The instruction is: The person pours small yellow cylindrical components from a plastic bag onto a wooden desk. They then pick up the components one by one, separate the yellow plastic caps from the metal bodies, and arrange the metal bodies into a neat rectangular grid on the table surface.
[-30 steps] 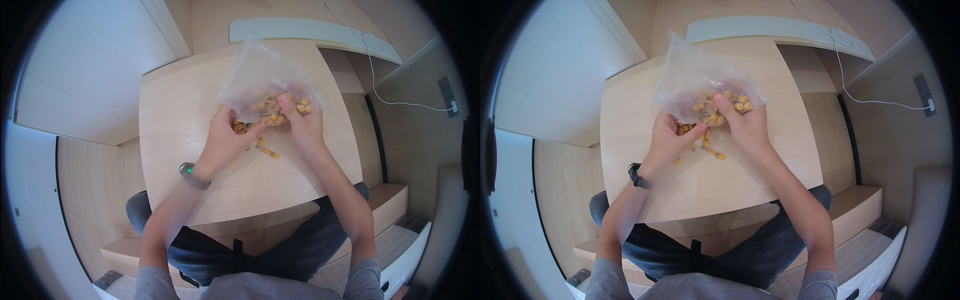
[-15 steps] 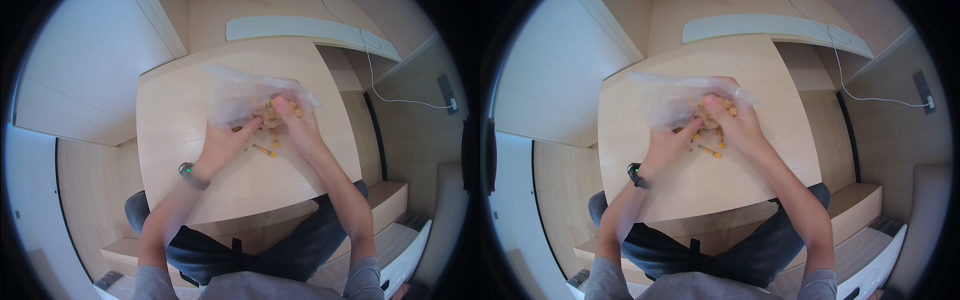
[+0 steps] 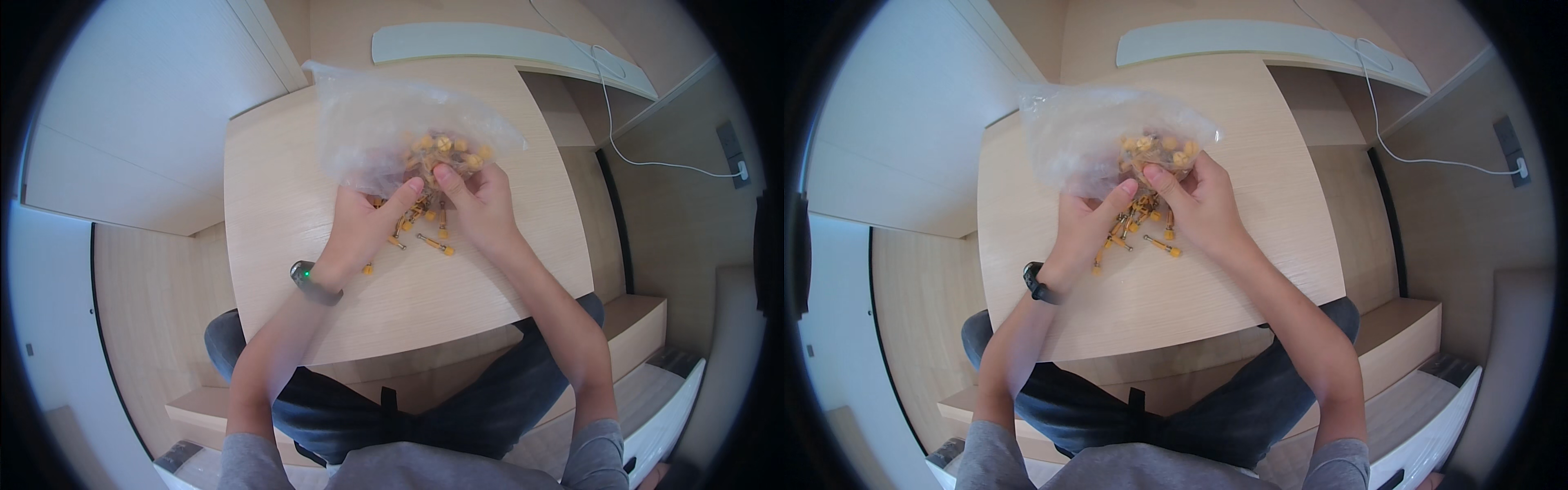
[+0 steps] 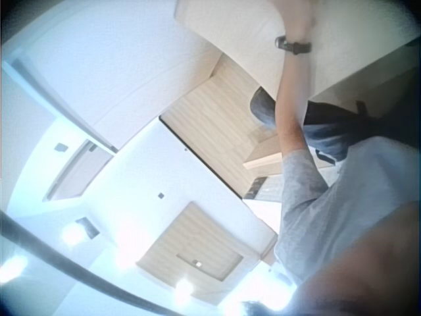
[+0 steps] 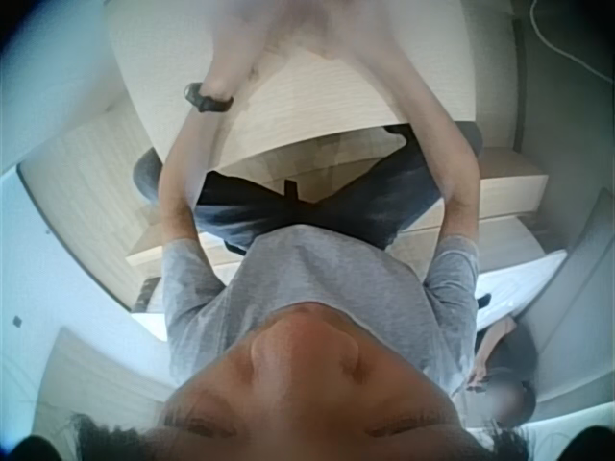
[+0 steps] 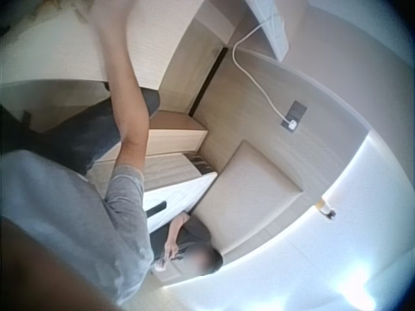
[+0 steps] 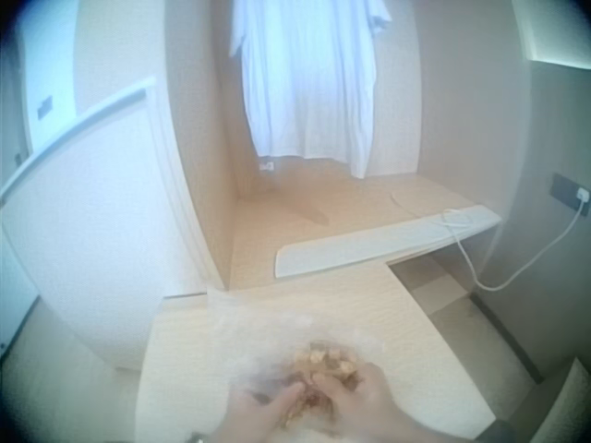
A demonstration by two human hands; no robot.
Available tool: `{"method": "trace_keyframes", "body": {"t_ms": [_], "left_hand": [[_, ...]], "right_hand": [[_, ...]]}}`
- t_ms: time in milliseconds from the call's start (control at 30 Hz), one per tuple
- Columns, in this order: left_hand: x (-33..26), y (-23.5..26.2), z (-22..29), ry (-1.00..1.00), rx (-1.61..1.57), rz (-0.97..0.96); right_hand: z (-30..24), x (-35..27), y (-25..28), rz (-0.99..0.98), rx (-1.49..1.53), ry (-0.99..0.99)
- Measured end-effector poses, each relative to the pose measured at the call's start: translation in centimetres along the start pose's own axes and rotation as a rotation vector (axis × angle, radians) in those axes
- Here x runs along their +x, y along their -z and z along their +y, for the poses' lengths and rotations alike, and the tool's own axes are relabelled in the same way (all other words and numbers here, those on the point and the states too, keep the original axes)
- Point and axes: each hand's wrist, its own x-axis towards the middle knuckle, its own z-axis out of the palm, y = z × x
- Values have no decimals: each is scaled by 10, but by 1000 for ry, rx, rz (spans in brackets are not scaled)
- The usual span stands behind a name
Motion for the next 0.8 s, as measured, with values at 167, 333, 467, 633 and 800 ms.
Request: {"method": "trace_keyframes", "body": {"t_ms": [167, 333, 467, 633, 800], "left_hand": [[0, 2, -5, -71, -20, -59], [0, -1, -1, -76, -29, -73], [0, 1, -7, -116, -12, -60], [0, 0, -1, -81, 10, -91], [0, -1, -9, -154, 71, -81]], "right_hand": [[-3, 0, -1, 26, 1, 74], [-7, 0, 6, -8, -20, 12], [-8, 1, -1, 4, 46, 66], [-2, 3, 0, -3, 157, 73], [0, 3, -1, -28, 192, 76]]}}
